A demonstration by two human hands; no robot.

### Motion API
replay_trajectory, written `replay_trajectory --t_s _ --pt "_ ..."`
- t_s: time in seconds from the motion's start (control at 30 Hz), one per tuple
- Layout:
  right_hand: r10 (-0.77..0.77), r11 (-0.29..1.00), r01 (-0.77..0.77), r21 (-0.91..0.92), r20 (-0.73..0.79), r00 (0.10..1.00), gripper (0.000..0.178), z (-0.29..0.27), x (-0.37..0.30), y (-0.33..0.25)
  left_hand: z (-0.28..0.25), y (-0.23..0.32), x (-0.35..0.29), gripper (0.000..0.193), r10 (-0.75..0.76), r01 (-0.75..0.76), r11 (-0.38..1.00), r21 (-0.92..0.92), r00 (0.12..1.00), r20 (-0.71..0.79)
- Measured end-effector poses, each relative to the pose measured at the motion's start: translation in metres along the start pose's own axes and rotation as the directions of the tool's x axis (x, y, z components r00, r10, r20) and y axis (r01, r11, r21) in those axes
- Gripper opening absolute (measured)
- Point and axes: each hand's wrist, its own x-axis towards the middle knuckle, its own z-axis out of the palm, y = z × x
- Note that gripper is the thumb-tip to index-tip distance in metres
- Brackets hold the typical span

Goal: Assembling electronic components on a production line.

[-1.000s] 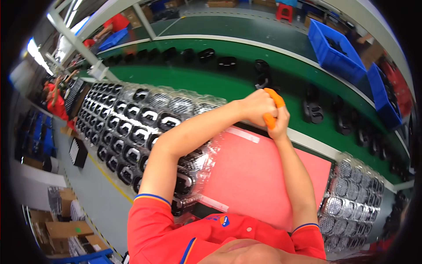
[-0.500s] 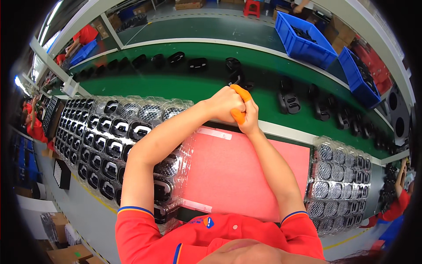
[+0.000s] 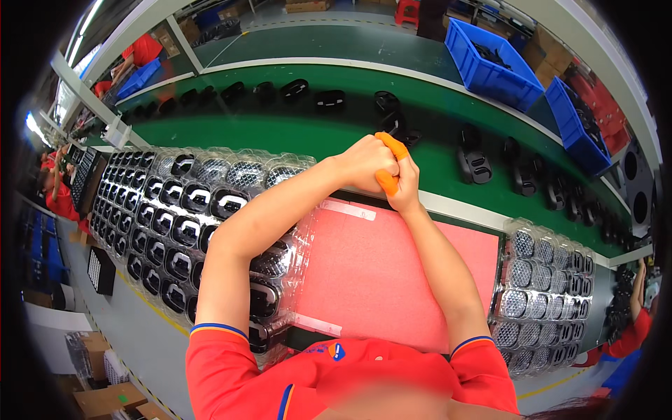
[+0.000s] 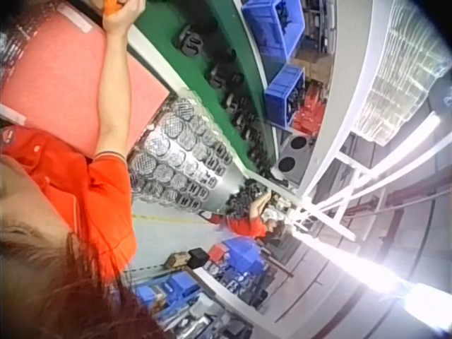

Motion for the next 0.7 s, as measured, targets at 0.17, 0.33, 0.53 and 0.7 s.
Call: replay_trajectory --t_s 0.17,0.33,0.53,0.7 --pt "0.006 1.000 -0.006 -0.005 0.011 1.000 0.059 0.0009 -0.0003 0.0008 -0.0012 0.0003 -0.0009 0.017 -0.004 0.004 1.000 -0.012 1.000 -0.005" --pt "-0.009 1.000 0.009 0.003 0.003 1.000 0.059 -0.0005 0.0000 0.0011 -0.0013 0.0015 0.0012 0.017 -0.020 0.020 1.000 -0.010 1.000 0.003" --pt "0.006 1.000 -0.006 0.008 0.011 1.000 0.058 0.0013 -0.0009 0.0017 0.0005 -0.0006 -0.0021 0.010 -0.049 0.049 0.999 0.006 0.998 0.047" --pt "-0.010 1.000 0.010 -0.002 0.012 1.000 0.057 0.0002 -0.0003 0.0004 0.0008 -0.0006 -0.0015 0.010 -0.046 0.047 0.999 -0.008 0.998 0.043"
